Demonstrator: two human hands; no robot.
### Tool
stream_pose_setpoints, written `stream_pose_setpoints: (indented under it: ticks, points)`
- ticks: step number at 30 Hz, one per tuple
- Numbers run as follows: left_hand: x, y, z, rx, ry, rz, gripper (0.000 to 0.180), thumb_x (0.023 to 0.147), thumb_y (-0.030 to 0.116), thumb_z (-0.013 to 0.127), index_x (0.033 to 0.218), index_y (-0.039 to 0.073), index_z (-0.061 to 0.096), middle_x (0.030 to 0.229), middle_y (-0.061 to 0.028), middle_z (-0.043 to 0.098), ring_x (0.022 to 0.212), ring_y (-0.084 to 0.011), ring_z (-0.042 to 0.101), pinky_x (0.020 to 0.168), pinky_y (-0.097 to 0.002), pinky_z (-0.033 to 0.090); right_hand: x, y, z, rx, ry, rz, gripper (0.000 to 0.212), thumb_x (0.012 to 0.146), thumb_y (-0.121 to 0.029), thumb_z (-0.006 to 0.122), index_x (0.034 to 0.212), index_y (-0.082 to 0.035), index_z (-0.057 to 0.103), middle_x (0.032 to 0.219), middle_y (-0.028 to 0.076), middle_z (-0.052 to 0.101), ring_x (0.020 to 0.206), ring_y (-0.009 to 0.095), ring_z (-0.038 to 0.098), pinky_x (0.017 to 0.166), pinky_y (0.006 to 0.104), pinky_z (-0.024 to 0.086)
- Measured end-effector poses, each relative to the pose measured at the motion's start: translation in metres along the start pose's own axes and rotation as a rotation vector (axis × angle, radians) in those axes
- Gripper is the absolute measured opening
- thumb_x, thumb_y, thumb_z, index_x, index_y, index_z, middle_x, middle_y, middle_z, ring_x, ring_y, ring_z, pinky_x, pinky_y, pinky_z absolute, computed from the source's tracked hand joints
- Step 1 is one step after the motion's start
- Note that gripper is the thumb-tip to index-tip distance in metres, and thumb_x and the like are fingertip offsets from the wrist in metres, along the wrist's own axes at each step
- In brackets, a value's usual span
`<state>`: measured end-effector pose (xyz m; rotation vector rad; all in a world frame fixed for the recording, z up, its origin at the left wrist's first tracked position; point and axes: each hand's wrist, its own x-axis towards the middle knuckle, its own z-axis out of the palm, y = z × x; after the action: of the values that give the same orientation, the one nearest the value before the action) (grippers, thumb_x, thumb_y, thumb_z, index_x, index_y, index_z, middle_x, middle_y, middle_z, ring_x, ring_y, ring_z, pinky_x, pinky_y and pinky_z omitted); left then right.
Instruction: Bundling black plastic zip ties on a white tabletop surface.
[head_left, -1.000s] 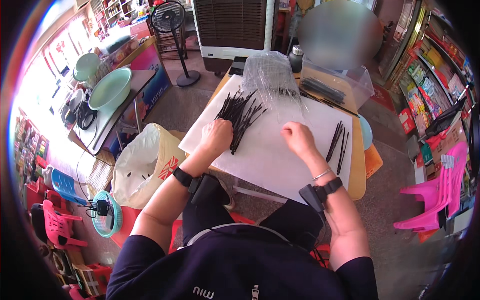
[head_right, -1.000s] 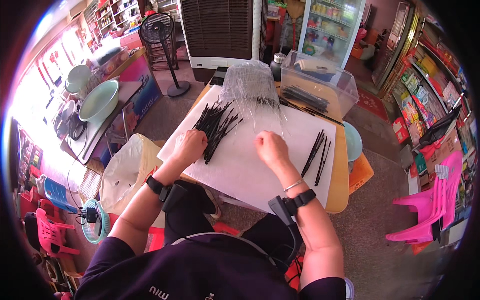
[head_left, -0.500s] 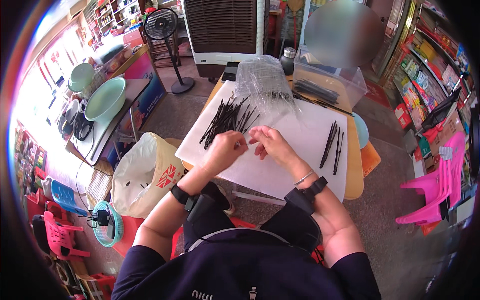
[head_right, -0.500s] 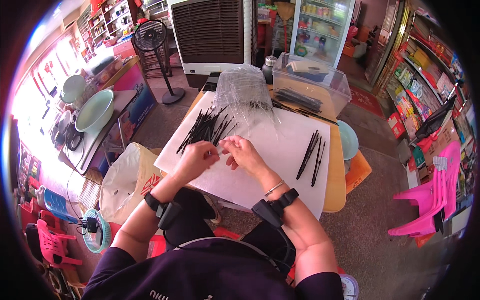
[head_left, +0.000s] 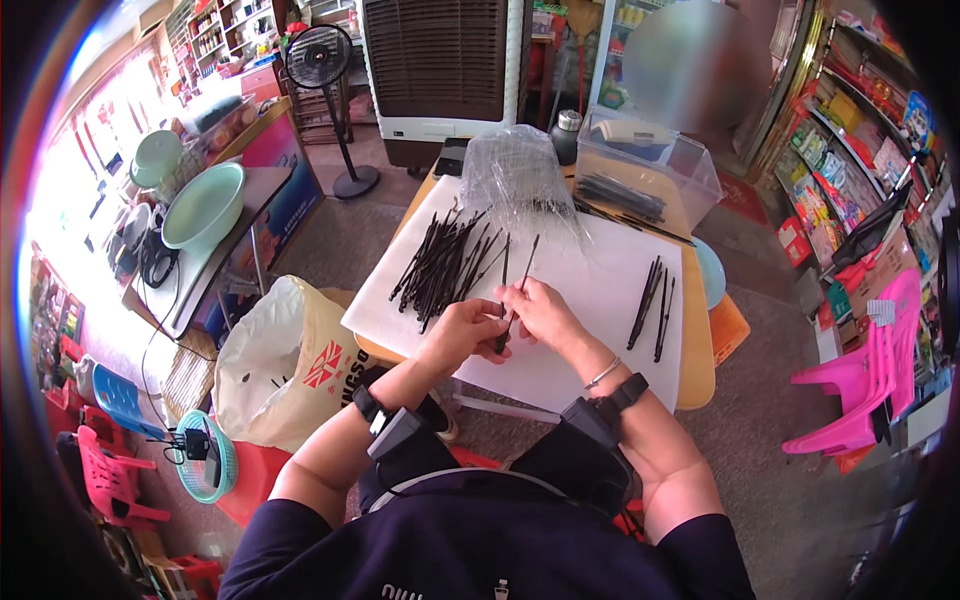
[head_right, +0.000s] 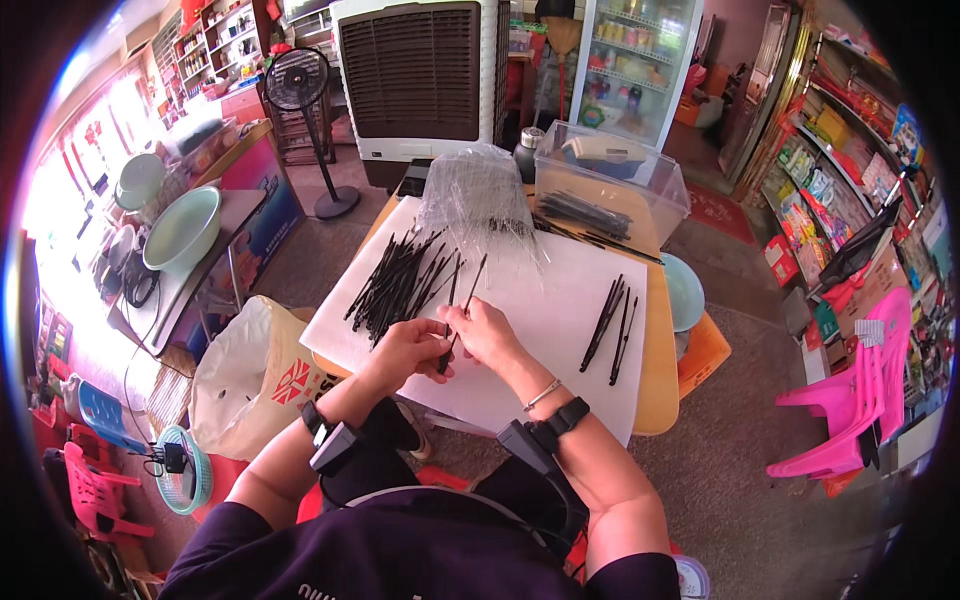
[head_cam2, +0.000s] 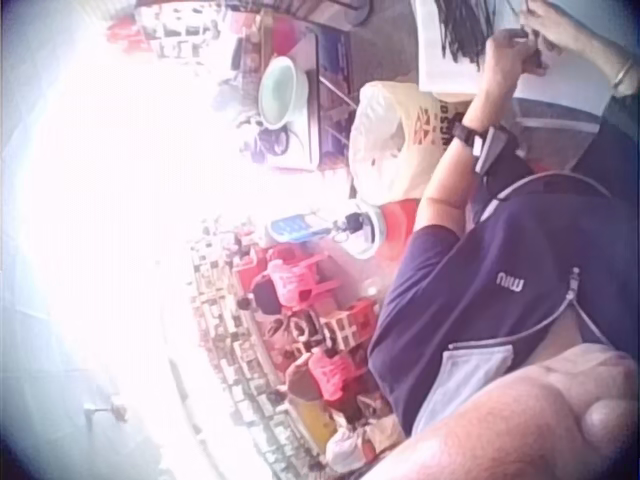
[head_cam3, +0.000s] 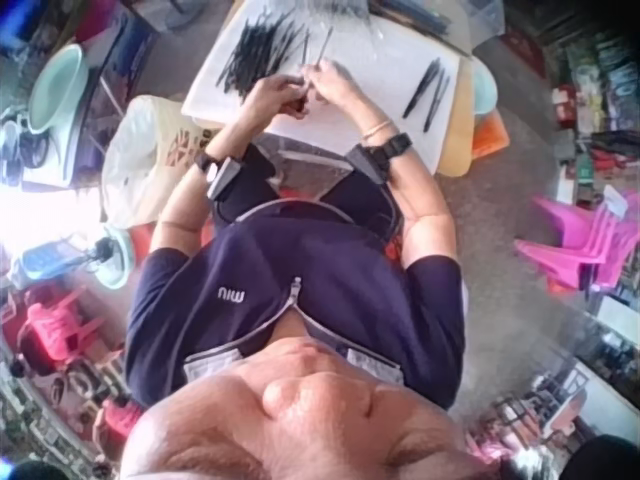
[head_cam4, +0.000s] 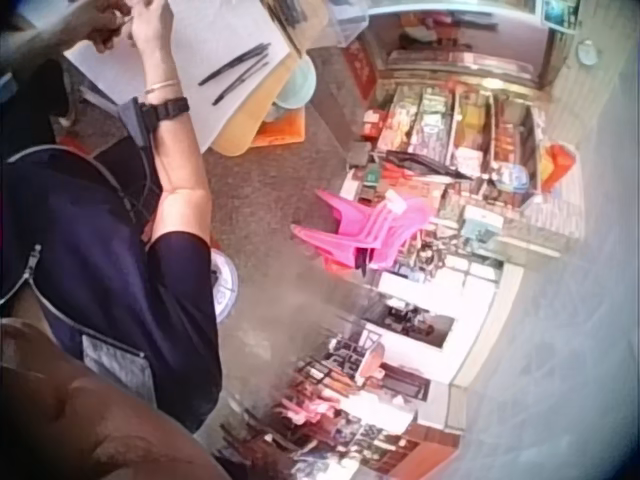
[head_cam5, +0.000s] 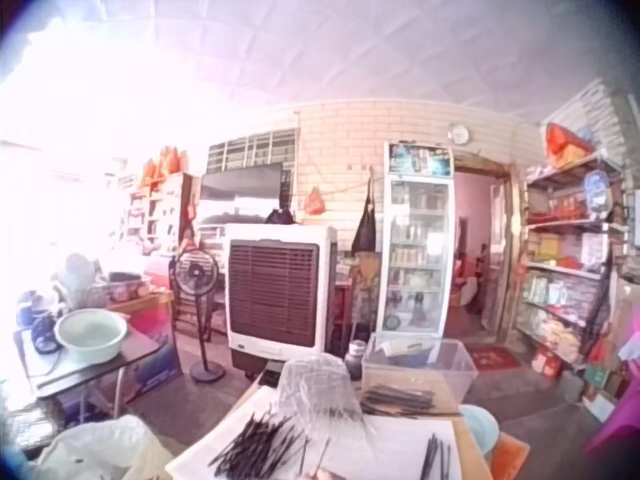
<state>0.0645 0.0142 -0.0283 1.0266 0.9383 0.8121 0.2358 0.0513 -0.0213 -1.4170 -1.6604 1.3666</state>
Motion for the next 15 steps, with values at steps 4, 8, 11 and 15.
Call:
stream_pose_setpoints:
  ticks: [4,8,11,15]
  points:
    - [-0.011,0.005,-0.001,-0.04,0.11,0.111,0.025,0.09,0.009,0.059,0.11,-0.003,0.05,0.084,-0.0117,0.061,0.065,-0.0212,0.066,0.054,-0.0288,0.056,0.015,-0.003,-0.024,0.072,0.132,0.023,0.06,0.093,-0.058,0.04,0.084,-0.003,0.062,0.065,0.002,0.053,0.046,0.01,0.048,0.041,0.0266,0.042]
    - [-0.004,0.009,-0.006,-0.183,0.168,0.115,0.019,0.091,0.008,0.057,0.106,0.0,0.048,0.084,-0.0116,0.06,0.067,-0.0226,0.066,0.055,-0.0297,0.056,0.057,0.019,-0.033,-0.516,0.564,-0.177,0.048,0.092,-0.044,0.046,0.077,-0.001,0.062,0.071,0.016,0.064,0.067,0.031,0.064,0.062,0.0439,0.051]
    - [0.011,0.009,0.005,-0.282,0.135,0.139,0.02,0.091,0.008,0.057,0.107,0.0,0.047,0.086,-0.0115,0.06,0.069,-0.023,0.066,0.057,-0.0301,0.057,0.074,0.027,-0.028,-0.863,0.637,-0.224,0.031,0.087,-0.031,0.056,0.081,-0.001,0.063,0.083,0.018,0.066,0.082,0.035,0.065,0.071,0.0458,0.052]
    - [0.021,0.013,0.011,-0.315,0.093,0.166,0.021,0.09,0.007,0.057,0.108,0.001,0.047,0.088,-0.0105,0.059,0.073,-0.0233,0.066,0.063,-0.0313,0.058,0.069,0.025,-0.036,-0.872,0.525,-0.072,0.023,0.08,-0.025,0.064,0.086,-0.002,0.066,0.084,0.02,0.067,0.081,0.036,0.065,0.071,0.0448,0.051]
